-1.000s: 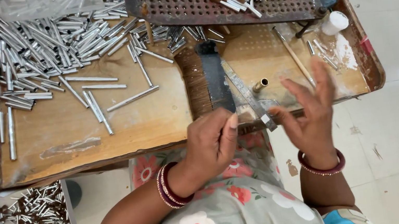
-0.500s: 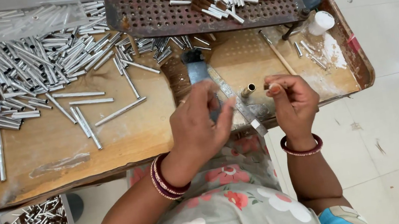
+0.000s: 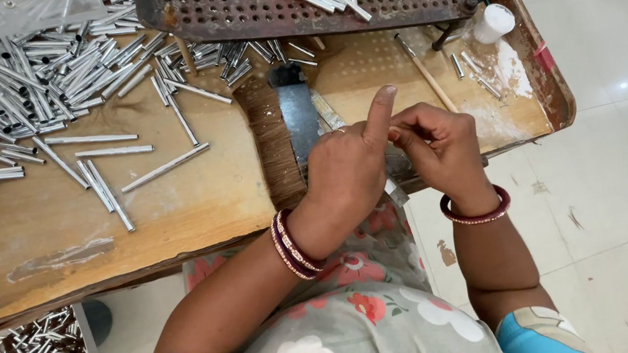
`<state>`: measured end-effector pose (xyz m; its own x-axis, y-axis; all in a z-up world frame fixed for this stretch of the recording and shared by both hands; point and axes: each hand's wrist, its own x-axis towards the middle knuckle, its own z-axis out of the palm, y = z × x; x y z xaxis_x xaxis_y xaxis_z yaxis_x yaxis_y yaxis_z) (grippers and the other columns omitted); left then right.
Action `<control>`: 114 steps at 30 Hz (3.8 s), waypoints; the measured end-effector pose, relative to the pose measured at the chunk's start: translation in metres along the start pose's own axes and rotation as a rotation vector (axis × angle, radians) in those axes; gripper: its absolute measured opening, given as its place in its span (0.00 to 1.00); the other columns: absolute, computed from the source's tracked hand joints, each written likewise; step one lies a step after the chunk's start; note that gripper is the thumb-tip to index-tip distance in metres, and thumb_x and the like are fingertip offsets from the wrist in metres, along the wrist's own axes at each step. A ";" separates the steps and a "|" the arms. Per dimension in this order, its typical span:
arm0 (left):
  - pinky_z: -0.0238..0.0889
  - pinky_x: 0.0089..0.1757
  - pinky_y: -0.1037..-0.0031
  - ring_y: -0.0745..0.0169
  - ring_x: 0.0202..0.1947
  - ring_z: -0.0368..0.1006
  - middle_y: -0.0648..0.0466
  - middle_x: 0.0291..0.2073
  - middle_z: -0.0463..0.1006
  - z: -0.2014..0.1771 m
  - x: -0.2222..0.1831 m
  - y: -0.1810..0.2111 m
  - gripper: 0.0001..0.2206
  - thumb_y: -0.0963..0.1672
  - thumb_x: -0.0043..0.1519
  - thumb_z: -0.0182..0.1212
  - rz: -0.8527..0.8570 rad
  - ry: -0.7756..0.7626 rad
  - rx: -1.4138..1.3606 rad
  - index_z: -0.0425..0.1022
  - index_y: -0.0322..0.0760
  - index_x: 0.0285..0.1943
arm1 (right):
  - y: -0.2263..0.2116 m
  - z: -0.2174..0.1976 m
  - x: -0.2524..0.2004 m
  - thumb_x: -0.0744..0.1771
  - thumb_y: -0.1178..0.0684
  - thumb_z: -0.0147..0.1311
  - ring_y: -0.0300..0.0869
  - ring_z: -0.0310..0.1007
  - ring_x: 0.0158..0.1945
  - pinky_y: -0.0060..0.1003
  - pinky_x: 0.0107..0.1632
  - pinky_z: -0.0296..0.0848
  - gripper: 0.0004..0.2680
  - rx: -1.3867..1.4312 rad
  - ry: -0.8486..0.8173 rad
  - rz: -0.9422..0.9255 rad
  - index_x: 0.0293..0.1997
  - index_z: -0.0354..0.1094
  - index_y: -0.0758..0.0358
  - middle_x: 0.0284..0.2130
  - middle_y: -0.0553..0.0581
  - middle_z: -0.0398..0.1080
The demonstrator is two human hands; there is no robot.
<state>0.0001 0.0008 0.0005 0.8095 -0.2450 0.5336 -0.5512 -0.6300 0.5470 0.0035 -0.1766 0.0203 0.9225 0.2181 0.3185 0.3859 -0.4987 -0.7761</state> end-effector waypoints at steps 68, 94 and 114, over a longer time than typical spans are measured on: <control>0.69 0.54 0.65 0.49 0.52 0.76 0.44 0.49 0.78 -0.103 -0.069 -0.024 0.06 0.40 0.66 0.65 -0.118 0.538 -0.346 0.72 0.33 0.46 | -0.018 0.012 0.014 0.67 0.57 0.67 0.38 0.72 0.32 0.31 0.39 0.69 0.04 -0.164 0.190 -0.145 0.38 0.78 0.67 0.30 0.55 0.76; 0.62 0.30 0.68 0.55 0.24 0.68 0.48 0.26 0.69 -0.047 -0.053 0.036 0.06 0.41 0.72 0.52 -0.078 0.195 -0.784 0.67 0.33 0.43 | -0.023 0.051 -0.058 0.69 0.54 0.65 0.36 0.69 0.37 0.26 0.43 0.68 0.09 0.651 0.285 -0.183 0.45 0.73 0.71 0.37 0.58 0.72; 0.62 0.29 0.72 0.64 0.22 0.69 0.52 0.24 0.71 -0.076 -0.076 0.033 0.08 0.42 0.72 0.51 -0.136 0.164 -0.859 0.68 0.32 0.41 | -0.038 0.055 -0.056 0.66 0.49 0.67 0.39 0.76 0.45 0.31 0.50 0.75 0.13 0.456 0.092 -0.340 0.48 0.73 0.68 0.45 0.61 0.75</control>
<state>-0.0946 0.0549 0.0274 0.8762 -0.0583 0.4783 -0.4671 0.1413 0.8729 -0.0631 -0.1237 0.0024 0.7526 0.2184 0.6212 0.6361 0.0029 -0.7716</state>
